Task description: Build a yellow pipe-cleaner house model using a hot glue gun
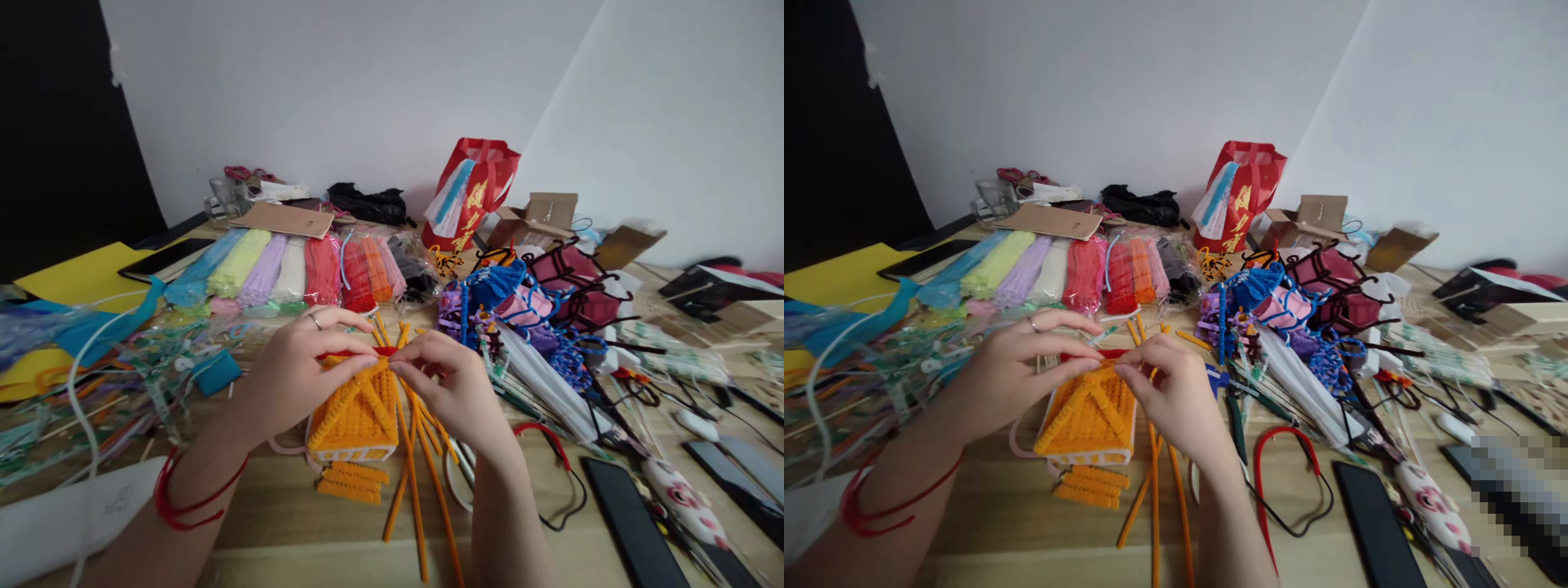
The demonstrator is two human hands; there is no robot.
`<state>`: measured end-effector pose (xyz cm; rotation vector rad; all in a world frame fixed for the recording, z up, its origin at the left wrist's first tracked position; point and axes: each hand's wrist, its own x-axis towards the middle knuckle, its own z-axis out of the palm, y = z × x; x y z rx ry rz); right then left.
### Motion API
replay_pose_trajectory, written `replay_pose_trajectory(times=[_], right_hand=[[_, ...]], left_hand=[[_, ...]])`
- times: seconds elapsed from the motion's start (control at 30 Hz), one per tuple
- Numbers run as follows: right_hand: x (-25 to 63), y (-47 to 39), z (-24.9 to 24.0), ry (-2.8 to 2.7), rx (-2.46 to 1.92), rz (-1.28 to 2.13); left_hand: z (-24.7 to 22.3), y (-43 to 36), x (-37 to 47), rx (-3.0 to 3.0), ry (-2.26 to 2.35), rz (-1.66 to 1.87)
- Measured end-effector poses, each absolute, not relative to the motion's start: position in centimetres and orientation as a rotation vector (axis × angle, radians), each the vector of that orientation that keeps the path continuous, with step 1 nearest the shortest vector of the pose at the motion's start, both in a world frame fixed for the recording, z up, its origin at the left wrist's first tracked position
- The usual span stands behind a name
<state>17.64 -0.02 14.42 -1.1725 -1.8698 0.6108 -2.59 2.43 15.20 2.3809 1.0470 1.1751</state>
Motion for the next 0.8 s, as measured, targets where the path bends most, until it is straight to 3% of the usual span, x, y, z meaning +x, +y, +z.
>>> replay_pose_trajectory(times=[0.23,0.8], right_hand=[[17.8,-1.0,15.2,-1.87,-1.149,0.51],[15.9,0.0,14.0,-1.868,-1.18,0.642]], left_hand=[[14.2,2.7,-1.7,2.363,1.001,1.015],[15.5,2.2,-2.4,2.418,1.076,1.202]])
